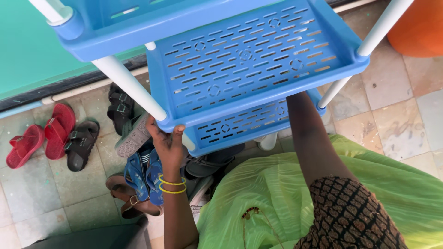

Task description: The person wipes a blue plastic shoe rack with a cloth and then places several pairs of shoes onto the shelves. The person handles white slippers, black sandals, blue flip-flops, and grey slip-on shoes, arranging them on the rack.

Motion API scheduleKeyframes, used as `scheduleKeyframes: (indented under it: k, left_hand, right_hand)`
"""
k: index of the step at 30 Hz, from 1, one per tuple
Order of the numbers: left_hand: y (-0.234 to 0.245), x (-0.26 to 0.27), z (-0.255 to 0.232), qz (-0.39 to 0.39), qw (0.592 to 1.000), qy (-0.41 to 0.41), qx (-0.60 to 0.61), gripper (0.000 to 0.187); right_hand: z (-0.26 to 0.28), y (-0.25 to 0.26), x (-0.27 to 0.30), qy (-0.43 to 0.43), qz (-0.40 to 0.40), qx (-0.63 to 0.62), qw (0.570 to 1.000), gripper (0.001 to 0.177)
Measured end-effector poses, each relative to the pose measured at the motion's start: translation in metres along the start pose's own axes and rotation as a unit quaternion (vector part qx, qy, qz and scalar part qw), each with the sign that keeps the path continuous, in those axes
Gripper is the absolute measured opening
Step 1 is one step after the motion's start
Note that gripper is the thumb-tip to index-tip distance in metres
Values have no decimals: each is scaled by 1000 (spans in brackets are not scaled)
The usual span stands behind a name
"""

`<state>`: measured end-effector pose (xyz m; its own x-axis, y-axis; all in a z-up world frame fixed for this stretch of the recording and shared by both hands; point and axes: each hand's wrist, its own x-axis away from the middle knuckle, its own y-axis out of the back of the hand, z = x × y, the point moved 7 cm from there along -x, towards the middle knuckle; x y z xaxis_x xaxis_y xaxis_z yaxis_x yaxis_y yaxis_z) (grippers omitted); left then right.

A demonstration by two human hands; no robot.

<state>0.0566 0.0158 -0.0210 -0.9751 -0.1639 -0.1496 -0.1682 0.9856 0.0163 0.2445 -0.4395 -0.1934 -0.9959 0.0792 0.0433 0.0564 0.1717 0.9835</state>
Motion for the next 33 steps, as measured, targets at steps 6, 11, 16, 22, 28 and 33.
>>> scheduleKeyframes:
  k: [6, 11, 16, 22, 28, 33]
  left_hand:
    - [0, -1, -1, -4, 1000, -6, -1, 80]
    - [-3, -1, -8, 1, 1000, -17, -16, 80]
    - [-3, -1, -15, -1, 1000, -7, -19, 80]
    - [-3, 0, -17, -6, 998, -6, -55, 78]
    - [-3, 0, -13, -2, 999, -3, -36, 77]
    - [-4, -1, -15, -1, 999, -18, -29, 79]
  right_hand:
    - [5, -9, 43, 17, 58, 49, 997, 97]
    - [-19, -2, 144, -1, 132, 188, 973, 100]
    - [-26, -1, 186, 20, 236, 241, 941, 106]
    - [-26, -2, 175, -13, 158, 215, 964, 99]
    - [-29, -21, 124, -13, 227, 61, 972, 99]
    - [-26, -4, 37, -5, 97, -2, 995, 89]
